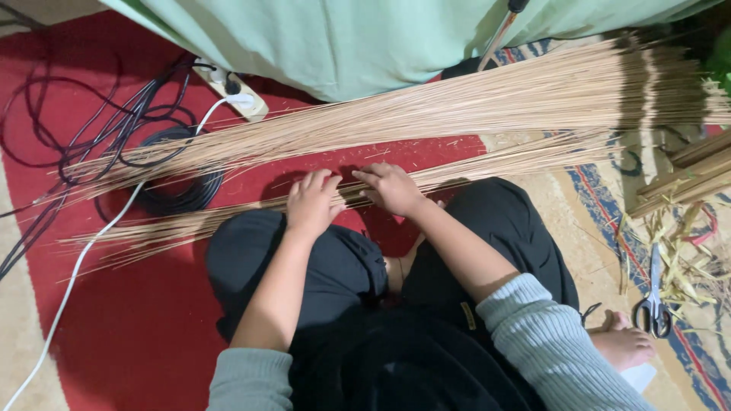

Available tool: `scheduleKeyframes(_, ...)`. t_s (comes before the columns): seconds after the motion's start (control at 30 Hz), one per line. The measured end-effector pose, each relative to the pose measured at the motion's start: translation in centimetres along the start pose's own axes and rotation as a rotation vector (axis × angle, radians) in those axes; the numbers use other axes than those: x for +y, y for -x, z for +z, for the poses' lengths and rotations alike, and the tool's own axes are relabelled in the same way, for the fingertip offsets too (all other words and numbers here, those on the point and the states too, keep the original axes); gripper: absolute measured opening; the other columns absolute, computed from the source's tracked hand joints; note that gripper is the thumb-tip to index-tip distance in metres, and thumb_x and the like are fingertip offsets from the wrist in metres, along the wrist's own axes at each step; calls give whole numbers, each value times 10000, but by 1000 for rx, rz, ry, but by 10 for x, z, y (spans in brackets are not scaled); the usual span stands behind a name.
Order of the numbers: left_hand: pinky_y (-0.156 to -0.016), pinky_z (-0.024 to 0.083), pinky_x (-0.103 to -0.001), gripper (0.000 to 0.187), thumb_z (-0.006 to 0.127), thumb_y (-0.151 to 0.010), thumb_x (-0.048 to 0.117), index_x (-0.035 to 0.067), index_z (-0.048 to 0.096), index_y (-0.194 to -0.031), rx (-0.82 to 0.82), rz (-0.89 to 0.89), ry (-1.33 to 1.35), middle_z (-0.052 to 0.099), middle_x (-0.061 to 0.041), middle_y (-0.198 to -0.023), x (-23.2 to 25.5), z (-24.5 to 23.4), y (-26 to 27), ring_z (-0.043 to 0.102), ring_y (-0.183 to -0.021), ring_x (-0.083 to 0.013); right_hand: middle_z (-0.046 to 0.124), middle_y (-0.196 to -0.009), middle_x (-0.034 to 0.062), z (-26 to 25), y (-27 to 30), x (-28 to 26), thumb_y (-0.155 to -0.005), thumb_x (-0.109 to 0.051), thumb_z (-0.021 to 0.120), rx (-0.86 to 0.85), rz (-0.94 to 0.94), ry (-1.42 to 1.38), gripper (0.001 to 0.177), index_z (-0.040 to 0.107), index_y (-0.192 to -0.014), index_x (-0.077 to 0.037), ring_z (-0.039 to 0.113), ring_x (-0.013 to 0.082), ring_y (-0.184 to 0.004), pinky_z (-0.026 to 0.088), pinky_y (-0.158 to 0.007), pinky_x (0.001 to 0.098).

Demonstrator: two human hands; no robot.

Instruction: Gathering and aligning thin wooden sticks into a bundle while sitting on the floor.

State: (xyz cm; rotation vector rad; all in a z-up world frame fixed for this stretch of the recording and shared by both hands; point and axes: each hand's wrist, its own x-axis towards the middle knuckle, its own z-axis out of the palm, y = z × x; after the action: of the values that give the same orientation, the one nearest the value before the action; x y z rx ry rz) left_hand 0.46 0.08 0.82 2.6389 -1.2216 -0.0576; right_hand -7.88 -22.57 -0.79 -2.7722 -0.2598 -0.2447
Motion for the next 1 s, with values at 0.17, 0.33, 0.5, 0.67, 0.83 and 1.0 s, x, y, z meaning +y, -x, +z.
scheduleKeyframes(0.17, -1112, 387, -502, 878, 848, -799, 452, 247, 435, -1546, -370, -79, -141, 418, -87, -1556, 0, 49, -25, 362, -1450, -301, 628, -1333, -6, 13, 38, 89, -848, -516, 746, -334, 245, 294, 456, 716, -1252, -308, 602, 244, -1240, 476, -1058, 456)
scheduleKeyframes(0.33, -997, 491, -491, 799, 841, -808, 412, 239, 487, -1504, -301, 36, -106, 469, -64, -1479, 11, 69, -41, 455, -1355, -293, 658, -1319, 89, 9, 71, 132, -786, -629, 767, -493, 602, 174, 648, 739, -1255, -183, 635, 366, -1215, 463, -1054, 596)
scheduleKeyframes(0.5, -824, 610, -465, 474, 703, -907, 404, 283, 607, -1356, -171, 183, -121, 609, -21, -1159, 0, 113, -52, 638, -1112, -287, 681, -1123, 43, 42, 67, 127, -855, -362, 668, -312, 543, 200, 280, 764, -1106, -280, 713, 291, -1045, 575, -877, 496)
scheduleKeyframes(0.67, -772, 619, -371, 451, 761, -796, 470, 278, 736, -1204, 122, 291, -174, 677, 45, -1113, -5, 120, -45, 696, -1014, -198, 684, -903, 69, -17, 63, 110, -861, -255, 668, 123, 588, -40, 145, 732, -981, -206, 749, 333, -891, 618, -766, 460)
scheduleKeyframes(0.83, -796, 583, -410, 271, 871, -917, 214, 100, 809, -1154, 268, 468, 54, 758, -82, -1164, 65, 62, -84, 712, -991, -276, 653, -994, 49, -86, 135, 126, -924, -108, 693, 436, 567, -219, 158, 715, -1074, -152, 703, 297, -916, 572, -666, 439)
scheduleKeyframes(1.0, -921, 489, -370, 152, 826, -994, 299, 279, 784, -1139, 396, 564, 211, 687, 83, -1107, 169, 76, -160, 657, -1075, -190, 690, -916, 52, -118, 318, 218, -879, -191, 733, 540, 1050, 23, 188, 736, -1065, -221, 724, 320, -946, 599, -827, 434)
